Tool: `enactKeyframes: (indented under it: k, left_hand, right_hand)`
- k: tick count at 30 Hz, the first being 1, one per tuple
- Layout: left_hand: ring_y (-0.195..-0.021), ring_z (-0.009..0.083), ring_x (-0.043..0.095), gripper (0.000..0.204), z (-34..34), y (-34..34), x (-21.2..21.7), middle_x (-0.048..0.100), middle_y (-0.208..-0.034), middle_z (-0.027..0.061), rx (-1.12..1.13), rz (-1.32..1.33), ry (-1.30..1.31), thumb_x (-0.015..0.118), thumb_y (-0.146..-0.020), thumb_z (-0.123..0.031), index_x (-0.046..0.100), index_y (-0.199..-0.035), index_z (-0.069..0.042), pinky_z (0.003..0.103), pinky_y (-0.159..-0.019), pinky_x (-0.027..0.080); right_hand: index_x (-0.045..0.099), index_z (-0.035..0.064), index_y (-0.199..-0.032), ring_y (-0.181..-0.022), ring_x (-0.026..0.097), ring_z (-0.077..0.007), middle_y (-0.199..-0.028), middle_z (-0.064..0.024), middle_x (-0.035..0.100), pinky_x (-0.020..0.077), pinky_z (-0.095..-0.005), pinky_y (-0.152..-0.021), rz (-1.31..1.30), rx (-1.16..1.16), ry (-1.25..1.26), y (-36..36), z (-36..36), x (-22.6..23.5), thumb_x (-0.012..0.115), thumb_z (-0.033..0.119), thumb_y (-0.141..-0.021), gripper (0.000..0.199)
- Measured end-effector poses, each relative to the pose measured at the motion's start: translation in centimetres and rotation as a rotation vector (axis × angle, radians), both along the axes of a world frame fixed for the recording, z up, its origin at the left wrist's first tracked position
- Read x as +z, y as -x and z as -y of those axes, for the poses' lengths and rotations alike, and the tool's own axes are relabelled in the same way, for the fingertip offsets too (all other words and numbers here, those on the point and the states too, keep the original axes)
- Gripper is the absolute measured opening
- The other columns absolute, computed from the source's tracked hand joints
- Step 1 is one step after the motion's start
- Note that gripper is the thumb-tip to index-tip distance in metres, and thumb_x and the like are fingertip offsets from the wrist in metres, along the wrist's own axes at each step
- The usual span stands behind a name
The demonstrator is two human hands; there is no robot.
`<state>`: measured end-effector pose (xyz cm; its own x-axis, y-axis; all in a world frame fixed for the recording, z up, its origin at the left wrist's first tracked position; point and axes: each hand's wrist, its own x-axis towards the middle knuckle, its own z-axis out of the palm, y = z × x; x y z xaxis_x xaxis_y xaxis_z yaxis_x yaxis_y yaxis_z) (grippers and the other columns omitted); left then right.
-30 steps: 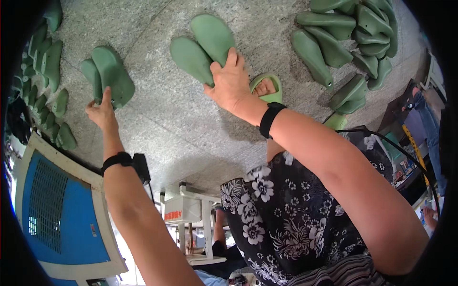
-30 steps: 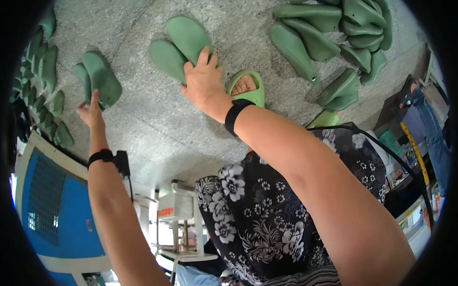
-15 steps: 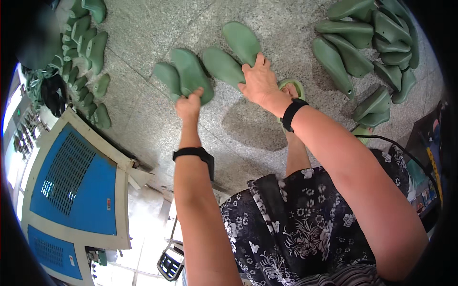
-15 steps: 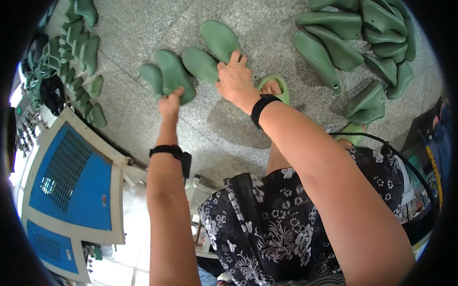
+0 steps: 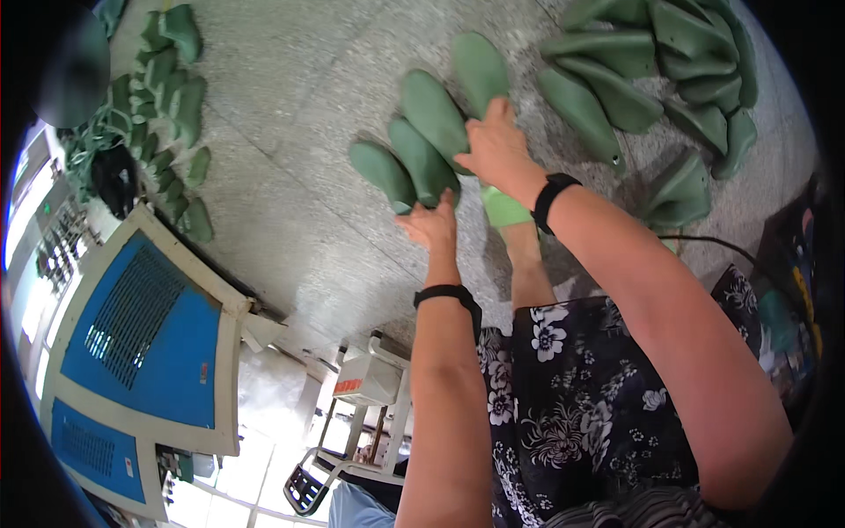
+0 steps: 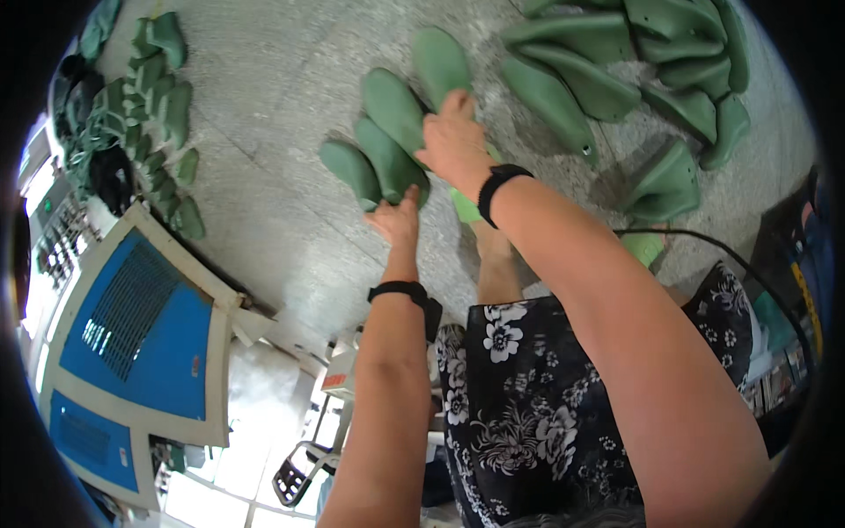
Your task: Unpacking green plastic shoe lasts from bags and sorting them on the factory floor.
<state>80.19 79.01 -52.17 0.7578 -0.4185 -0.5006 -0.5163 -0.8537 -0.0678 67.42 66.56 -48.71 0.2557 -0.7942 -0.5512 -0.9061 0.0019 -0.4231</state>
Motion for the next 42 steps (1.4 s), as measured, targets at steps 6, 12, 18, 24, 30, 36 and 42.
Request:
enactKeyframes:
  k: [6, 12, 18, 24, 30, 36, 42]
  left_hand:
    - [-0.102, 0.0405, 0.047, 0.068, -0.4, -2.0, -0.9, 0.038, -0.118, 0.0274, -0.248, 0.038, 0.32, 0.079, -0.058, -0.046, 0.065, -0.092, 0.011, 0.045, -0.086, 0.043]
    - [-0.106, 0.0408, 0.048, 0.073, -1.5, -5.3, 1.8, 0.055, -0.107, 0.0287, -0.087, -0.122, 0.074, 0.07, -0.06, -0.055, 0.066, -0.097, 0.007, 0.041, -0.094, 0.038]
    - [-0.111, 0.0406, 0.049, 0.073, -10.8, -10.2, 10.5, 0.053, -0.115, 0.0321, -0.314, -0.138, -0.362, 0.062, -0.068, -0.054, 0.062, -0.107, 0.007, 0.042, -0.098, 0.037]
    - [-0.112, 0.0402, 0.05, 0.072, -14.0, -1.4, 26.8, 0.059, -0.11, 0.0266, -0.453, -0.147, -0.476, 0.064, -0.064, -0.056, 0.065, -0.098, 0.008, 0.04, -0.102, 0.034]
    - [-0.112, 0.0373, 0.052, 0.086, -15.9, -2.8, 42.5, 0.06, -0.108, 0.0269, -0.759, -0.213, -0.604, 0.058, -0.065, -0.071, 0.063, -0.104, 0.006, 0.04, -0.097, 0.04]
    - [-0.064, 0.0233, 0.067, 0.042, -5.4, 1.0, 56.4, 0.067, -0.077, 0.0171, -0.65, -0.617, -0.279, 0.052, -0.086, -0.032, 0.061, -0.101, 0.006, 0.036, -0.051, 0.054]
    - [-0.059, 0.0325, 0.064, 0.031, 8.1, 2.7, 56.9, 0.064, -0.067, 0.0174, -1.4, -0.556, -0.113, 0.054, -0.083, -0.022, 0.063, -0.092, 0.006, 0.043, -0.05, 0.051]
  right_hand:
    - [0.062, -0.0044, -0.098, -0.114, 0.036, -0.047, -0.118, -0.0296, 0.036, 0.0502, -0.0441, -0.083, -0.128, -0.008, 0.104, -1.2, -0.6, -0.6, 0.073, 0.035, -0.071, 0.049]
    - [0.064, -0.0024, -0.092, -0.102, 0.043, -0.0408, -0.111, -0.026, 0.04, 0.0453, -0.0434, -0.087, 0.038, -0.099, -0.095, 1.3, 0.2, 0.8, 0.072, 0.033, -0.067, 0.044]
    - [0.065, -0.0054, -0.092, -0.101, 0.047, -0.0434, -0.104, -0.0296, 0.046, 0.0429, -0.0429, -0.088, 0.181, -0.176, -0.219, 7.9, 1.9, 9.7, 0.073, 0.041, -0.062, 0.056]
    - [0.068, -0.0015, -0.088, -0.099, 0.049, -0.0406, -0.097, -0.0289, 0.053, 0.0436, -0.0425, -0.084, 0.036, -0.084, -0.208, 24.8, -0.3, 23.6, 0.073, 0.044, -0.058, 0.054]
    - [0.068, 0.0005, -0.089, -0.098, 0.051, -0.039, -0.091, -0.0231, 0.062, 0.0439, -0.0431, -0.085, -0.049, -0.127, -0.046, 37.9, -4.3, 39.1, 0.072, 0.044, -0.056, 0.055]
    - [0.069, 0.008, -0.098, -0.098, 0.051, -0.0418, -0.103, -0.0258, 0.058, 0.0426, -0.044, -0.089, -0.316, -0.537, -0.129, 48.0, -15.0, 52.6, 0.073, 0.047, -0.057, 0.057]
    - [0.067, 0.0084, -0.105, -0.105, 0.05, -0.0406, -0.109, -0.0289, 0.052, 0.0438, -0.0433, -0.091, -0.244, -1.24, -0.169, 47.8, -32.4, 61.9, 0.074, 0.045, -0.057, 0.061]
